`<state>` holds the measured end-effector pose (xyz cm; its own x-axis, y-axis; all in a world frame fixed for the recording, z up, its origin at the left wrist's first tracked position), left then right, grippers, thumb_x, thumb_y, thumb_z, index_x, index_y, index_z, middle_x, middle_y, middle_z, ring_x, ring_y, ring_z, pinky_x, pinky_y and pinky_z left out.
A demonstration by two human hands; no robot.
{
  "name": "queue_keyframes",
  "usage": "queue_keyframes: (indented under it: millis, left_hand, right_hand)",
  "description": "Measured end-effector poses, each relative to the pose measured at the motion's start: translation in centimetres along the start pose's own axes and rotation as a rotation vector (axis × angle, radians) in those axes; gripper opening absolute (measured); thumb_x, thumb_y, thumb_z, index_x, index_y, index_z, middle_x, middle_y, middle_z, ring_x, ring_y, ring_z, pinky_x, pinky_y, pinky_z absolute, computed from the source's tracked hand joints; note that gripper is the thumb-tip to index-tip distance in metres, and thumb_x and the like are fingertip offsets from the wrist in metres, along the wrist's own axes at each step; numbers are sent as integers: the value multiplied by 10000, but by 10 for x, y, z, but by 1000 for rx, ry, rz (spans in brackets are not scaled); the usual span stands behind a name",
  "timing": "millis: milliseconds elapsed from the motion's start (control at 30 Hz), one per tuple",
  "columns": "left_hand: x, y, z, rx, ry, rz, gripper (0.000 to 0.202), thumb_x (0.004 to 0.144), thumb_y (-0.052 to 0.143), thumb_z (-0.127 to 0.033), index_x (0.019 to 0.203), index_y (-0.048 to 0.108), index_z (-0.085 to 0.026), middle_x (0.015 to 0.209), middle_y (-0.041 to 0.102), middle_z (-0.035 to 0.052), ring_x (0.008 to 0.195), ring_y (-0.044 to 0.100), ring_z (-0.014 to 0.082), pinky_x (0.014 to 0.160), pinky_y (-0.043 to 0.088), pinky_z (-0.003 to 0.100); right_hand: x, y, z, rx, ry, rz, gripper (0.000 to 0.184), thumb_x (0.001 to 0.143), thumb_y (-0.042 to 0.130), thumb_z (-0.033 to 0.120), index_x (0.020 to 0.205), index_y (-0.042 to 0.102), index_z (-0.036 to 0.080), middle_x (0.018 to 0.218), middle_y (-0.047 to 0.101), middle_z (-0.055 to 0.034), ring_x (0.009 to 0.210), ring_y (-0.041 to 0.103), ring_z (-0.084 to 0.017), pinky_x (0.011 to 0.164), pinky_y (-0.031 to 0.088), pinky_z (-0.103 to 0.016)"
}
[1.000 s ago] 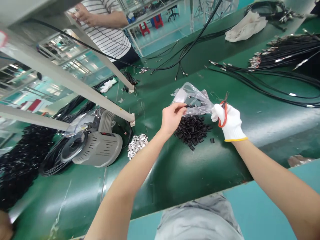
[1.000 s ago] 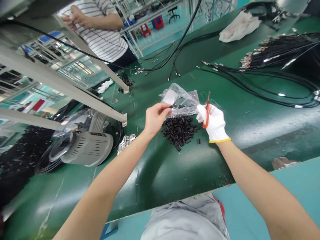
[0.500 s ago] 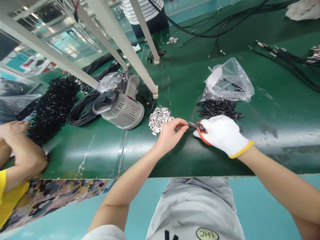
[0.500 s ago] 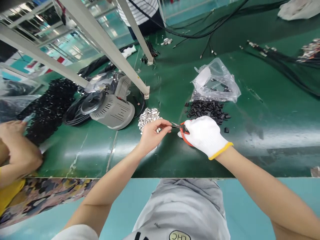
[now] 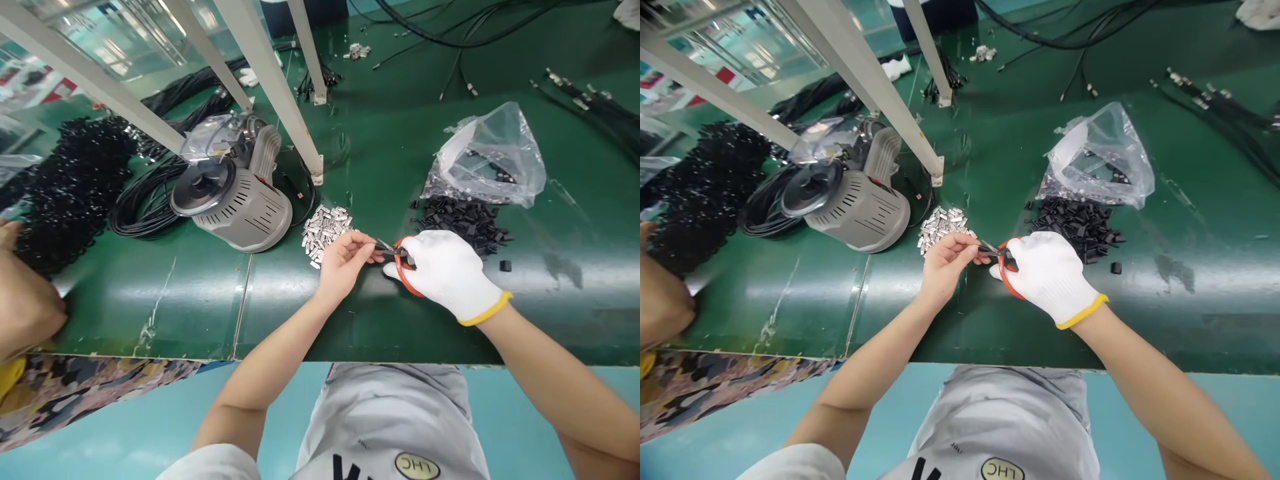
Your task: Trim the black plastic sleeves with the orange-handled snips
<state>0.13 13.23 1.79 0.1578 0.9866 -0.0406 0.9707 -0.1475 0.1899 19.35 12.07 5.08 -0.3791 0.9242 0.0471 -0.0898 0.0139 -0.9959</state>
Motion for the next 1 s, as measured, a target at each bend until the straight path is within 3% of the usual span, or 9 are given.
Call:
queue_keyframes:
  millis: [433, 700, 1000]
  left_hand:
    - [-13, 4, 8, 13, 91, 96, 155, 982, 716, -319, 1008, 680, -171, 978, 788, 62, 834, 768, 132, 804, 634, 258]
    - [-16, 4, 4, 37, 112, 70, 155, 978, 721, -319, 1017, 690, -171, 977, 791, 68, 850, 774, 150, 818, 656, 288]
    - [-17, 4, 0, 9, 104, 69, 115, 972, 730, -272, 972, 690, -164, 926, 793, 52, 775, 767, 126, 766, 646, 255]
  right_hand:
    - [-9, 8, 0, -29, -46, -41, 434, 979, 473, 574, 764, 557, 207, 677, 478, -46, 675, 388, -183, 693, 198, -315]
    - [-10, 9, 1, 20, -67, 19, 453, 969, 495, 623, 864, 620, 201, 713, 505, -43, 713, 434, -195, 717, 234, -321]
    - [-13, 11, 5, 0, -61, 49, 471, 1006, 434, 622, 883, 624, 209, 724, 532, -61, 712, 460, -215, 717, 248, -340]
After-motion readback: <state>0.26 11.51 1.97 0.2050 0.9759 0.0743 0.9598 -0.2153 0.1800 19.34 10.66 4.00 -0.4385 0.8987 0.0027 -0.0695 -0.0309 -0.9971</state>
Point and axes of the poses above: each hand's wrist, its own x-axis towards the middle knuckle, its own y-axis out of the palm, z = x × y, the point moved 3 cm from there along x, towards the middle knuckle
